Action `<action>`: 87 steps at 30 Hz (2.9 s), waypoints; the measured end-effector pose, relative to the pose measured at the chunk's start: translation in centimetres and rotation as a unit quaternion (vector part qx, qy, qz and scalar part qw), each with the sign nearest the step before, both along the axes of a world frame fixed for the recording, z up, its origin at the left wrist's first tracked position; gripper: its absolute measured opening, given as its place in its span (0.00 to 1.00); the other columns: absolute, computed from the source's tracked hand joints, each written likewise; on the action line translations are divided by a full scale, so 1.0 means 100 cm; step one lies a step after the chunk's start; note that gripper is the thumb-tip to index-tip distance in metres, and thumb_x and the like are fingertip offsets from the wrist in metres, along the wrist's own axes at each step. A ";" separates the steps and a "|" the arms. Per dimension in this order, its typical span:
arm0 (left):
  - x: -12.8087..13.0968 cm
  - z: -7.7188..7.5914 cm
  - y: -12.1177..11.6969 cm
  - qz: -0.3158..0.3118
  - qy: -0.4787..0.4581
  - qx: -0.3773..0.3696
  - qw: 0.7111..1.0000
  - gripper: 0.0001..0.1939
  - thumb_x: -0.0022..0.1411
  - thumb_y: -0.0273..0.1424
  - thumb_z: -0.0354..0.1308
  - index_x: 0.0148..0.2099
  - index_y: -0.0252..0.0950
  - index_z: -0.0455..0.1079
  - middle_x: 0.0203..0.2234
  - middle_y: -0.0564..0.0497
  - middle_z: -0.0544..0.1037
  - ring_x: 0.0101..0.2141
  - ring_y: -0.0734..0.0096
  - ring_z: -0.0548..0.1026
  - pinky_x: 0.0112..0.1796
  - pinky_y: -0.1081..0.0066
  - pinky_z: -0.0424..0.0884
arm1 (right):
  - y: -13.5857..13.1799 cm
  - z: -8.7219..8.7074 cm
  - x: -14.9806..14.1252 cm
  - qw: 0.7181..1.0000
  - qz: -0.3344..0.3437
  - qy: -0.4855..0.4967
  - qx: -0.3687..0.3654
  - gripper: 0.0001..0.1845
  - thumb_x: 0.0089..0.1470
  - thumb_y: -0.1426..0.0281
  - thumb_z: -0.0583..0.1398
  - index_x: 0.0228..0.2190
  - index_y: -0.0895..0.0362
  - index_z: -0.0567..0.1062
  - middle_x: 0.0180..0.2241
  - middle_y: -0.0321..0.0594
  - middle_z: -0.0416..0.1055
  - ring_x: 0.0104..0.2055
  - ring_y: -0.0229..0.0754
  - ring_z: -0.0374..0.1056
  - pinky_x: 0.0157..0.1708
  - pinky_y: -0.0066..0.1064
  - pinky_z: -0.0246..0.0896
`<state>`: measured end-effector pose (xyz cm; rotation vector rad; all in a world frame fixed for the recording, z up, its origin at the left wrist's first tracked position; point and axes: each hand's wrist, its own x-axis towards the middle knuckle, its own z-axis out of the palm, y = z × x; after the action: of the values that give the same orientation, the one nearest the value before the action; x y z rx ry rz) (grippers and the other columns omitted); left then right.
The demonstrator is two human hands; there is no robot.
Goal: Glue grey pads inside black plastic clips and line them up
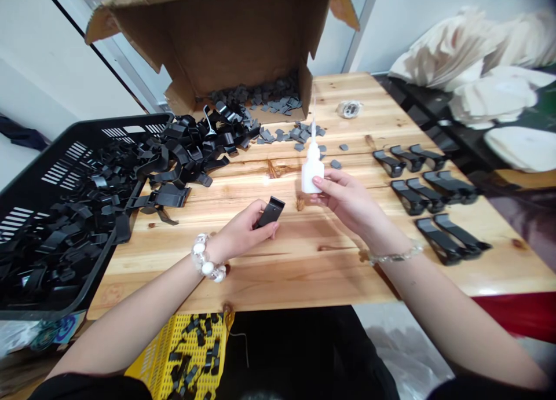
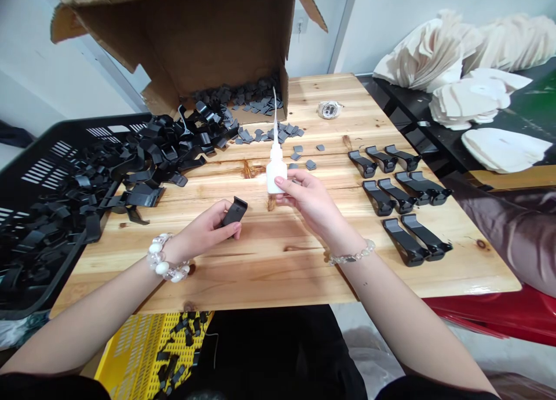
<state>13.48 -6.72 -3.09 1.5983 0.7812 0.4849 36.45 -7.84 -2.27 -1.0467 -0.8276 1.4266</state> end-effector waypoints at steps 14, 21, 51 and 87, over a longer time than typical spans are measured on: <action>0.000 0.000 0.002 -0.014 -0.014 0.010 1.000 0.09 0.62 0.33 0.55 0.36 0.36 0.57 0.26 0.54 0.70 0.29 0.75 0.69 0.34 0.70 0.65 | 0.001 0.019 0.015 0.989 -0.030 0.119 0.079 0.08 0.46 0.66 0.67 0.29 0.55 0.75 0.28 0.32 0.67 0.26 0.29 0.61 0.27 0.23 0.63; -0.001 -0.003 0.003 -0.012 -0.014 0.011 1.000 0.09 0.63 0.34 0.54 0.38 0.36 0.57 0.26 0.54 0.70 0.29 0.74 0.69 0.35 0.70 0.65 | -0.003 0.026 0.013 0.983 0.035 0.173 0.043 0.11 0.59 0.65 0.54 0.31 0.53 0.75 0.28 0.31 0.65 0.18 0.28 0.36 0.22 0.25 0.51; 0.000 -0.003 0.002 -0.001 0.006 0.013 1.000 0.10 0.62 0.34 0.55 0.37 0.37 0.57 0.26 0.55 0.70 0.28 0.75 0.68 0.32 0.71 0.64 | -0.014 0.030 0.012 0.989 0.094 0.071 0.092 0.15 0.42 0.60 0.64 0.34 0.53 0.76 0.28 0.32 0.68 0.16 0.25 0.41 0.23 0.30 0.51; 0.001 0.004 -0.004 0.157 -0.133 0.028 0.978 0.08 0.63 0.34 0.54 0.37 0.34 0.63 0.29 0.53 0.72 0.27 0.77 0.69 0.31 0.74 0.66 | -0.010 0.016 -0.009 0.994 0.046 0.035 0.093 0.15 0.50 0.60 0.63 0.41 0.49 0.72 0.35 0.34 0.70 0.22 0.32 0.52 0.30 0.30 0.63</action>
<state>13.61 -7.10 -2.74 1.4275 0.8230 0.9362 35.54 -8.80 -0.66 -0.8228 -0.9480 1.4252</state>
